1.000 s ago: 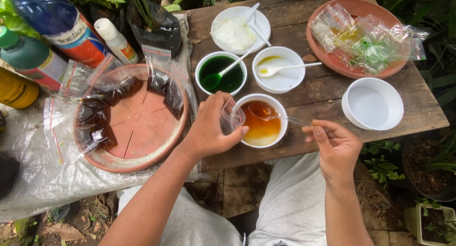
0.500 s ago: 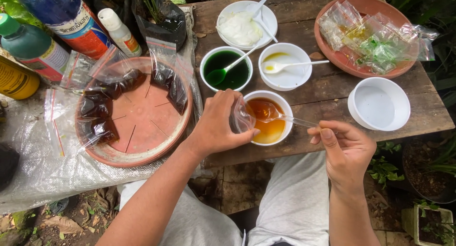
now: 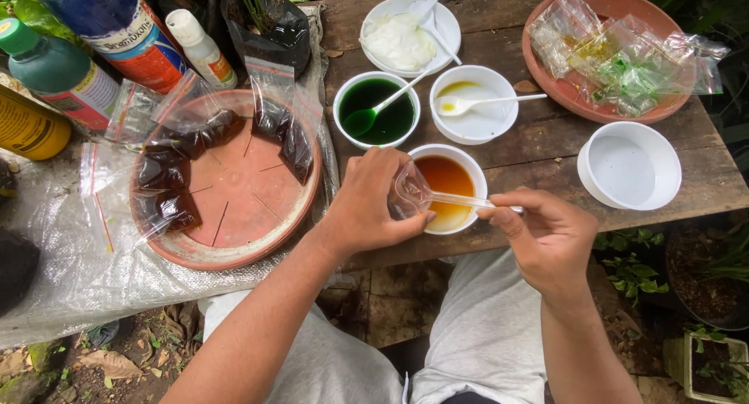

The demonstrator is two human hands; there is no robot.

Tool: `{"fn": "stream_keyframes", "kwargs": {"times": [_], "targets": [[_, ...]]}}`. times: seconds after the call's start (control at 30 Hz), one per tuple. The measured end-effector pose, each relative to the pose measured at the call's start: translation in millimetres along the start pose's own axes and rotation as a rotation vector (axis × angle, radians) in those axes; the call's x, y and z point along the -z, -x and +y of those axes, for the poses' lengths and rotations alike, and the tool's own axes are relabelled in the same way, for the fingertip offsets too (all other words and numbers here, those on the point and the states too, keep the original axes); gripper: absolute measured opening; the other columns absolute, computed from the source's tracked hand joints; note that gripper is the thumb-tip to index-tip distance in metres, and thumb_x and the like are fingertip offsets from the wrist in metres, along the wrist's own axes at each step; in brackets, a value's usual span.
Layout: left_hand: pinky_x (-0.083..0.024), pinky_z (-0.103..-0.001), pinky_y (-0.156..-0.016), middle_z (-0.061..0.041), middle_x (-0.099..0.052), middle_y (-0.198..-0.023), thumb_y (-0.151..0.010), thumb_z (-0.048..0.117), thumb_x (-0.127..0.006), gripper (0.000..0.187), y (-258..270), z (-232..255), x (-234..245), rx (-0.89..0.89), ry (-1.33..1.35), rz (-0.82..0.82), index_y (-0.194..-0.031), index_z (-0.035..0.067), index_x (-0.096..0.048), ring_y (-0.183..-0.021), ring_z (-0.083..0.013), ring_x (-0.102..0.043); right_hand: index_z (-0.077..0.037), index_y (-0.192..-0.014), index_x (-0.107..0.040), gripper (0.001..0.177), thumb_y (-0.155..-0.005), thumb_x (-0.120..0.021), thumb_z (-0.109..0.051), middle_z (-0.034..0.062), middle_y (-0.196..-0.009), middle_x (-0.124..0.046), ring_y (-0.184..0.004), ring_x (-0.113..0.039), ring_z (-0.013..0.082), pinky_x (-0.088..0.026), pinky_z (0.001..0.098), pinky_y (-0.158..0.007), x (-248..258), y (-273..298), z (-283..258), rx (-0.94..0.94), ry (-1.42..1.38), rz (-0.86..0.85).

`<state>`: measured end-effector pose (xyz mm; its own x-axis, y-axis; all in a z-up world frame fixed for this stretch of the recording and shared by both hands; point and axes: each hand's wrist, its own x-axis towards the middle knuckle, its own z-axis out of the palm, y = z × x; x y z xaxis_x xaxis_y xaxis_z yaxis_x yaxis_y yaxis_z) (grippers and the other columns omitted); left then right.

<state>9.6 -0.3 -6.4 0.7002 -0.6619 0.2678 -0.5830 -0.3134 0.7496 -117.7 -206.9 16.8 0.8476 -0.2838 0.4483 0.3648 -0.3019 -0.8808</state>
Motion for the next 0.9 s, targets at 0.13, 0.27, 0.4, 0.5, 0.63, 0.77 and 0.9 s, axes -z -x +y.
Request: {"fn": "stream_keyframes", "kwargs": {"times": [0.13, 0.27, 0.4, 0.5, 0.63, 0.77, 0.9], "targets": [[-0.048, -0.045, -0.096, -0.007, -0.063, -0.091, -0.068, 0.040, -0.087, 0.056, 2, -2, -3, -0.040, 0.009, 0.044, -0.108, 0.011, -0.061, -0.093, -0.0247, -0.064, 0.007, -0.095, -0.075, 0.009, -0.088, -0.075, 0.004, 0.0151, -0.072, -0.072, -0.063, -0.063, 0.0145, -0.051, 0.0265, -0.063, -13, -14, -11, 0.054, 0.024, -0.062], [-0.047, -0.044, -0.098, -0.004, -0.062, -0.093, -0.072, 0.041, -0.087, 0.054, 4, -3, -6, -0.079, 0.009, 0.106, -0.109, 0.013, -0.060, -0.095, -0.0227, -0.063, -0.002, -0.096, -0.079, 0.008, -0.089, -0.076, -0.004, 0.0090, -0.075, -0.071, -0.062, -0.060, 0.0175, -0.049, 0.0283, -0.064, -26, -28, -20, 0.171, 0.118, -0.197], [-0.044, -0.044, -0.102, -0.004, -0.059, -0.096, -0.074, 0.033, -0.086, 0.052, 4, -5, -8, -0.120, 0.016, 0.155, -0.112, 0.012, -0.058, -0.098, -0.0239, -0.062, -0.005, -0.103, -0.078, 0.011, -0.094, -0.072, -0.009, 0.0084, -0.084, -0.074, -0.069, -0.067, 0.0267, -0.051, 0.0351, -0.069, -42, -41, -35, 0.314, 0.167, -0.290], [-0.044, -0.043, -0.103, -0.005, -0.059, -0.099, -0.071, 0.031, -0.086, 0.056, 4, -8, -9, -0.131, 0.019, 0.156, -0.114, 0.013, -0.056, -0.100, -0.0240, -0.062, -0.009, -0.105, -0.078, 0.013, -0.098, -0.068, -0.011, 0.0039, -0.081, -0.072, -0.071, -0.067, 0.0251, -0.048, 0.0320, -0.069, -42, -50, -39, 0.391, 0.260, -0.355], [-0.037, -0.036, -0.084, 0.002, -0.059, -0.094, -0.086, 0.039, -0.072, 0.036, 2, 4, 2, -0.131, -0.046, 0.130, -0.103, 0.015, -0.053, -0.086, -0.0168, -0.054, -0.008, -0.115, -0.074, 0.018, -0.098, -0.071, -0.012, 0.0014, -0.087, -0.078, -0.073, -0.061, 0.0118, -0.041, 0.0256, -0.071, -26, -52, -45, 0.350, 0.351, -0.445], [-0.037, -0.038, -0.087, 0.000, -0.059, -0.097, -0.082, 0.035, -0.077, 0.042, 3, 3, 4, -0.137, -0.034, 0.141, -0.107, 0.012, -0.053, -0.086, -0.0183, -0.055, -0.003, -0.106, -0.074, 0.024, -0.100, -0.061, -0.022, 0.0031, -0.078, -0.074, -0.066, -0.060, 0.0126, -0.042, 0.0263, -0.066, -12, -63, -71, 0.349, 0.412, -0.377], [-0.037, -0.037, -0.085, -0.002, -0.057, -0.097, -0.080, 0.033, -0.078, 0.040, 1, 7, 5, -0.149, -0.013, 0.139, -0.104, 0.014, -0.052, -0.085, -0.0182, -0.054, -0.010, -0.097, -0.074, 0.036, -0.102, -0.049, -0.035, -0.0013, -0.071, -0.071, -0.060, -0.060, 0.0088, -0.040, 0.0241, -0.061, -1, -74, -76, 0.297, 0.429, -0.426]]}}
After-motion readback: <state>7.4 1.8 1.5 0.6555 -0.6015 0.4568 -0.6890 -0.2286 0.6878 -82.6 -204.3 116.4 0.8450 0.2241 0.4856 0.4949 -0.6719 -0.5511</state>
